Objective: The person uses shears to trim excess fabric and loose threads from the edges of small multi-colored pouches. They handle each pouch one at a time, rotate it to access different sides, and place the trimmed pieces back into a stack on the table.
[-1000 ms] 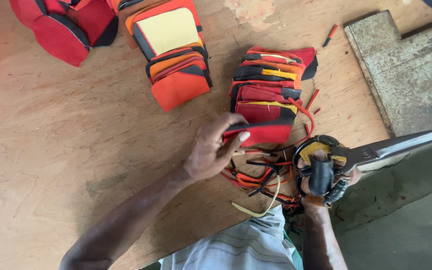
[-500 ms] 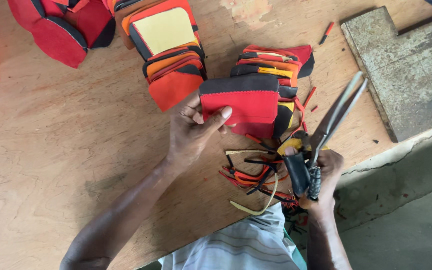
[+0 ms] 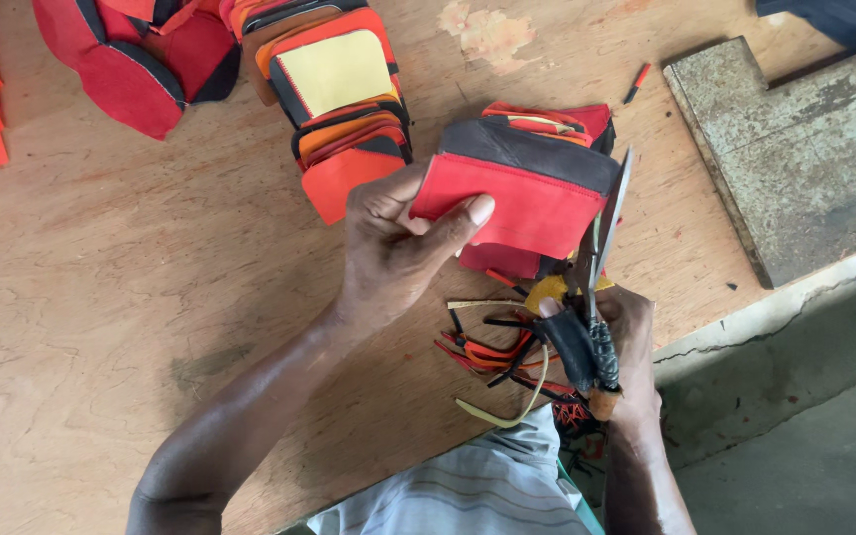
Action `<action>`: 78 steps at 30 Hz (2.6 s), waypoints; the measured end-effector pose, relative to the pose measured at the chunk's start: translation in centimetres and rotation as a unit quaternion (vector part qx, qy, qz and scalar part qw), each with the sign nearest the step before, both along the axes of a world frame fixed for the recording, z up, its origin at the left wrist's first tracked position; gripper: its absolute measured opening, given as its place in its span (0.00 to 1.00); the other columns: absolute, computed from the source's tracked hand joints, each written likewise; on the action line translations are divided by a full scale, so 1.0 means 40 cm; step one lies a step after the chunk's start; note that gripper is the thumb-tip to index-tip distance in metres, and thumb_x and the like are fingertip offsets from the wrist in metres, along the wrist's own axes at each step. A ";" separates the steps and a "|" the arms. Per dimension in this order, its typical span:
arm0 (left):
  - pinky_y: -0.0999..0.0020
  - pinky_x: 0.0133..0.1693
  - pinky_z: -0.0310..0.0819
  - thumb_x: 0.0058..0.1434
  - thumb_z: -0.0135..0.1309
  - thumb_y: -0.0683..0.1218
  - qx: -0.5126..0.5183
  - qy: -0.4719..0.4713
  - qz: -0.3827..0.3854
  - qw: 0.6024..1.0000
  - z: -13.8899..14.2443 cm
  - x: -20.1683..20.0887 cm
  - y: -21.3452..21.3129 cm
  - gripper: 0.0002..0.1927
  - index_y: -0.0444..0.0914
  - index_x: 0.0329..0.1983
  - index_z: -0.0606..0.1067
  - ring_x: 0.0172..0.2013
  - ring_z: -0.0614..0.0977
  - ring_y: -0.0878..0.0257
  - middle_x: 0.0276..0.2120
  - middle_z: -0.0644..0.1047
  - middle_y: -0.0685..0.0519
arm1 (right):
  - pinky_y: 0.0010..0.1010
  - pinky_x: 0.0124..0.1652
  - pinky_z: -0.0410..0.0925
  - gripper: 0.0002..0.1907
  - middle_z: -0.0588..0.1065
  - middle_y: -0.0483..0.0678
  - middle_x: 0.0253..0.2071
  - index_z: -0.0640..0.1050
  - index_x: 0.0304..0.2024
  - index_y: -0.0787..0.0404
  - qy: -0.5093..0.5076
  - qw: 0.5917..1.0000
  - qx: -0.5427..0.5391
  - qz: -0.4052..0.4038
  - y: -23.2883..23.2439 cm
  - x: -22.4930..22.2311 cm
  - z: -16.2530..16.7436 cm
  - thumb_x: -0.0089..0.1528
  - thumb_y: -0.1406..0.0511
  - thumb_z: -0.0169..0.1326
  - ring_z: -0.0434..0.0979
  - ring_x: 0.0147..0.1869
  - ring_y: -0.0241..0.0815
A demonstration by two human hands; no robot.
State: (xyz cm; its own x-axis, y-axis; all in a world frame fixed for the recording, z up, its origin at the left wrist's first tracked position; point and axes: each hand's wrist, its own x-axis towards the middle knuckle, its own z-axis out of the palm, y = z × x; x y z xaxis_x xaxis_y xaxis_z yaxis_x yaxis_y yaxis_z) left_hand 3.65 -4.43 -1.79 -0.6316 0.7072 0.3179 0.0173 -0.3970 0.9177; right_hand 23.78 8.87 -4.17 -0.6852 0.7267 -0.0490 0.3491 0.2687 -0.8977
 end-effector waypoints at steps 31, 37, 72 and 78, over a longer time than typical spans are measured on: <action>0.70 0.43 0.82 0.67 0.65 0.40 0.066 0.017 0.072 0.995 -0.036 0.038 0.153 0.11 0.31 0.49 0.78 0.39 0.85 0.65 0.40 0.83 0.50 | 0.31 0.35 0.66 0.17 0.73 0.49 0.32 0.75 0.39 0.71 0.136 0.973 0.139 0.121 -0.014 -0.101 0.004 0.67 0.60 0.58 0.73 0.33 0.38; 0.70 0.50 0.85 0.69 0.62 0.40 0.095 -0.031 0.010 0.995 -0.041 0.030 0.140 0.11 0.32 0.53 0.80 0.47 0.86 0.64 0.47 0.84 0.51 | 0.32 0.27 0.62 0.15 0.69 0.42 0.23 0.76 0.31 0.67 0.069 0.993 0.007 0.097 -0.005 -0.108 0.011 0.63 0.60 0.60 0.65 0.28 0.31; 0.67 0.46 0.85 0.65 0.63 0.37 0.084 -0.088 0.025 0.992 -0.009 0.020 0.146 0.10 0.31 0.49 0.78 0.41 0.86 0.64 0.42 0.82 0.51 | 0.19 0.23 0.62 0.12 0.74 0.40 0.22 0.75 0.32 0.64 0.122 0.992 -0.018 0.016 -0.010 -0.113 -0.106 0.63 0.62 0.63 0.72 0.24 0.24; 0.67 0.44 0.86 0.66 0.63 0.39 0.066 -0.087 0.023 0.994 -0.004 0.020 0.146 0.10 0.31 0.48 0.78 0.39 0.85 0.65 0.40 0.82 0.52 | 0.19 0.20 0.62 0.10 0.75 0.40 0.21 0.78 0.33 0.64 0.103 0.994 -0.032 0.017 -0.001 -0.117 -0.112 0.63 0.64 0.62 0.73 0.21 0.24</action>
